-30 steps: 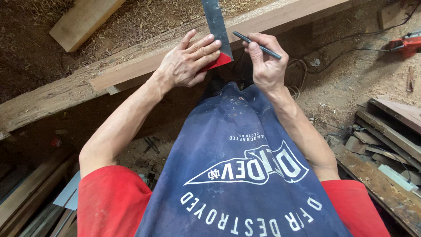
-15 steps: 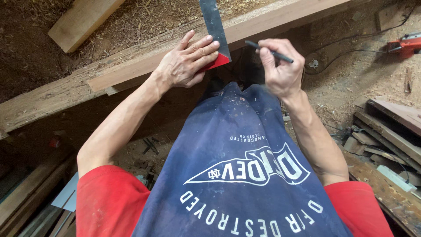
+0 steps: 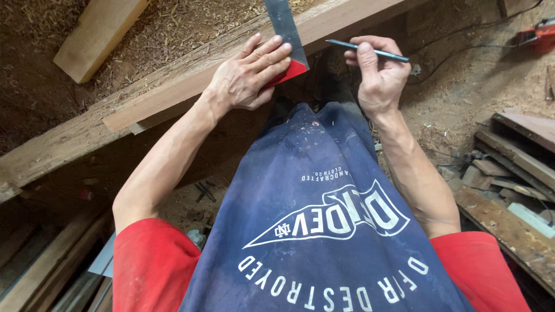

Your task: The person uses a red try square and a pencil to mark lines on a wooden plank. They position the square on the wood and draw straight lines along its edge, repeating the process at different locations on the plank.

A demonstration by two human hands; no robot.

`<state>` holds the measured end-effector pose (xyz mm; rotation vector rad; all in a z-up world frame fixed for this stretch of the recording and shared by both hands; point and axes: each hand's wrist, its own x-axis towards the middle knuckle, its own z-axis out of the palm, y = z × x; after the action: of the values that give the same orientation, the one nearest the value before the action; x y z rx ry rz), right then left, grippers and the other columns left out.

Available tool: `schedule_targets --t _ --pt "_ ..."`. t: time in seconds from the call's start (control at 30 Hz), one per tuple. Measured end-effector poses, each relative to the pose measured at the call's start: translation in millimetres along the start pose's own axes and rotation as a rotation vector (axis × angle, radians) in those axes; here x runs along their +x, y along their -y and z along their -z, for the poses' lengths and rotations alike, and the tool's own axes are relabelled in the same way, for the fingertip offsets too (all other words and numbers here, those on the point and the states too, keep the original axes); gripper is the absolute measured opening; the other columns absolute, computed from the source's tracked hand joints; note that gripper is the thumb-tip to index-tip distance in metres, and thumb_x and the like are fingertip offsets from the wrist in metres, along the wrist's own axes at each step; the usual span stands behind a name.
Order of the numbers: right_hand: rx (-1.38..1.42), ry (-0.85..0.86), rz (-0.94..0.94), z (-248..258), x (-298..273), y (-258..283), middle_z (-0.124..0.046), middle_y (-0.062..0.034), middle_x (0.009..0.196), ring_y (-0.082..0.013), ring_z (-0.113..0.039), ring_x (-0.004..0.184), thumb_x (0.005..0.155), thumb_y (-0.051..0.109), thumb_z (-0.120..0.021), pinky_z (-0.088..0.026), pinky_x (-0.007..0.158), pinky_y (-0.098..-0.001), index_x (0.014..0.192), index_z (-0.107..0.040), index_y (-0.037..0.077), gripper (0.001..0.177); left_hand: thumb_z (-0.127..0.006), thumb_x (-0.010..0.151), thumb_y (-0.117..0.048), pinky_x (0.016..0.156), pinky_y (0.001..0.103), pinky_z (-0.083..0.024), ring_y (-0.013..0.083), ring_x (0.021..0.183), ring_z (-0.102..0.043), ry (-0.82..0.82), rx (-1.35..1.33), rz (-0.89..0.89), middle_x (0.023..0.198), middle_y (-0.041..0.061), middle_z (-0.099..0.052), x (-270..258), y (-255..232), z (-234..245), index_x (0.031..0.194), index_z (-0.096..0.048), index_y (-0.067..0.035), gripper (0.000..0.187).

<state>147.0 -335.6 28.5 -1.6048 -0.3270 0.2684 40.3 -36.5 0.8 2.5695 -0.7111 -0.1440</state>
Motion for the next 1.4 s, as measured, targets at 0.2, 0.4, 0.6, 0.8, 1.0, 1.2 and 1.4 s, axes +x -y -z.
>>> schedule_targets --t 0.2,0.4,0.6,0.8,1.0,1.2,1.4 --pt "0.010 0.009 -0.042 -11.8 -3.6 1.8 -0.075 -0.0132 0.101 -0.0185 -0.076 0.090 0.113 0.018 -0.063 -0.066 0.080 -0.0301 0.115 -0.068 -0.003 0.022 -0.067 0.095 -0.029 0.132 0.049 -0.015 0.0266 0.159 -0.028 0.011 0.024 0.012 0.169 0.011 -0.038 0.5 -2.5 1.9 0.157 -0.051 -0.007 0.068" --pt "0.040 0.027 -0.061 -23.0 -1.1 11.1 -0.072 -0.0107 0.105 -0.0159 -0.073 0.094 0.113 0.015 -0.063 -0.064 0.084 -0.0281 0.117 -0.067 -0.005 0.021 -0.067 0.095 -0.029 0.132 0.049 -0.015 0.0269 0.159 -0.029 0.005 0.042 0.012 0.169 0.010 -0.039 0.5 -2.6 1.8 0.156 -0.051 -0.007 0.067" --pt "-0.028 0.073 0.009 -34.7 4.5 16.4 -0.070 -0.0135 0.115 -0.0182 -0.074 0.099 0.113 0.010 -0.063 -0.064 0.085 -0.0285 0.122 -0.066 -0.006 0.018 -0.067 0.093 -0.030 0.131 0.050 -0.016 0.0278 0.158 -0.030 0.008 0.032 0.015 0.168 0.010 -0.039 0.6 -3.3 3.0 0.155 -0.052 -0.007 0.068" --pt "-0.210 0.131 0.177 -45.9 14.9 23.2 -0.070 -0.0179 0.120 -0.0230 -0.075 0.100 0.109 0.005 -0.068 -0.064 0.086 -0.0301 0.123 -0.068 -0.003 0.016 -0.067 0.092 -0.029 0.131 0.050 -0.016 0.0275 0.158 -0.030 -0.002 0.032 0.015 0.168 0.010 -0.039 1.5 -4.3 1.6 0.155 -0.052 -0.007 0.068" --pt "-0.493 0.304 0.275 -22.3 4.3 40.3 -0.073 -0.0175 0.112 -0.0259 -0.075 0.097 0.104 0.002 -0.071 -0.063 0.083 -0.0322 0.114 -0.071 0.000 0.011 -0.067 0.093 -0.027 0.132 0.050 -0.016 0.0268 0.159 -0.028 -0.019 0.006 0.013 0.169 0.010 -0.038 0.9 -3.5 1.4 0.155 -0.051 -0.007 0.067" --pt "-0.319 0.223 0.128 -12.0 4.2 39.8 -0.072 -0.0174 0.110 -0.0211 -0.076 0.093 0.111 0.006 -0.066 -0.064 0.079 -0.0291 0.116 -0.071 -0.003 0.011 -0.066 0.093 -0.025 0.131 0.051 -0.015 0.0262 0.158 -0.027 -0.022 0.001 0.015 0.169 0.011 -0.037 2.1 -4.8 -0.2 0.155 -0.051 -0.006 0.067" --pt "-0.144 0.115 0.040 -13.2 5.1 26.8 -0.071 -0.0150 0.107 -0.0185 -0.074 0.094 0.113 0.011 -0.064 -0.063 0.082 -0.0276 0.118 -0.068 -0.006 0.019 -0.065 0.096 -0.025 0.133 0.050 -0.013 0.0258 0.160 -0.027 -0.025 0.012 -0.001 0.170 0.009 -0.036 6.0 -3.2 -0.6 0.155 -0.051 -0.007 0.064"
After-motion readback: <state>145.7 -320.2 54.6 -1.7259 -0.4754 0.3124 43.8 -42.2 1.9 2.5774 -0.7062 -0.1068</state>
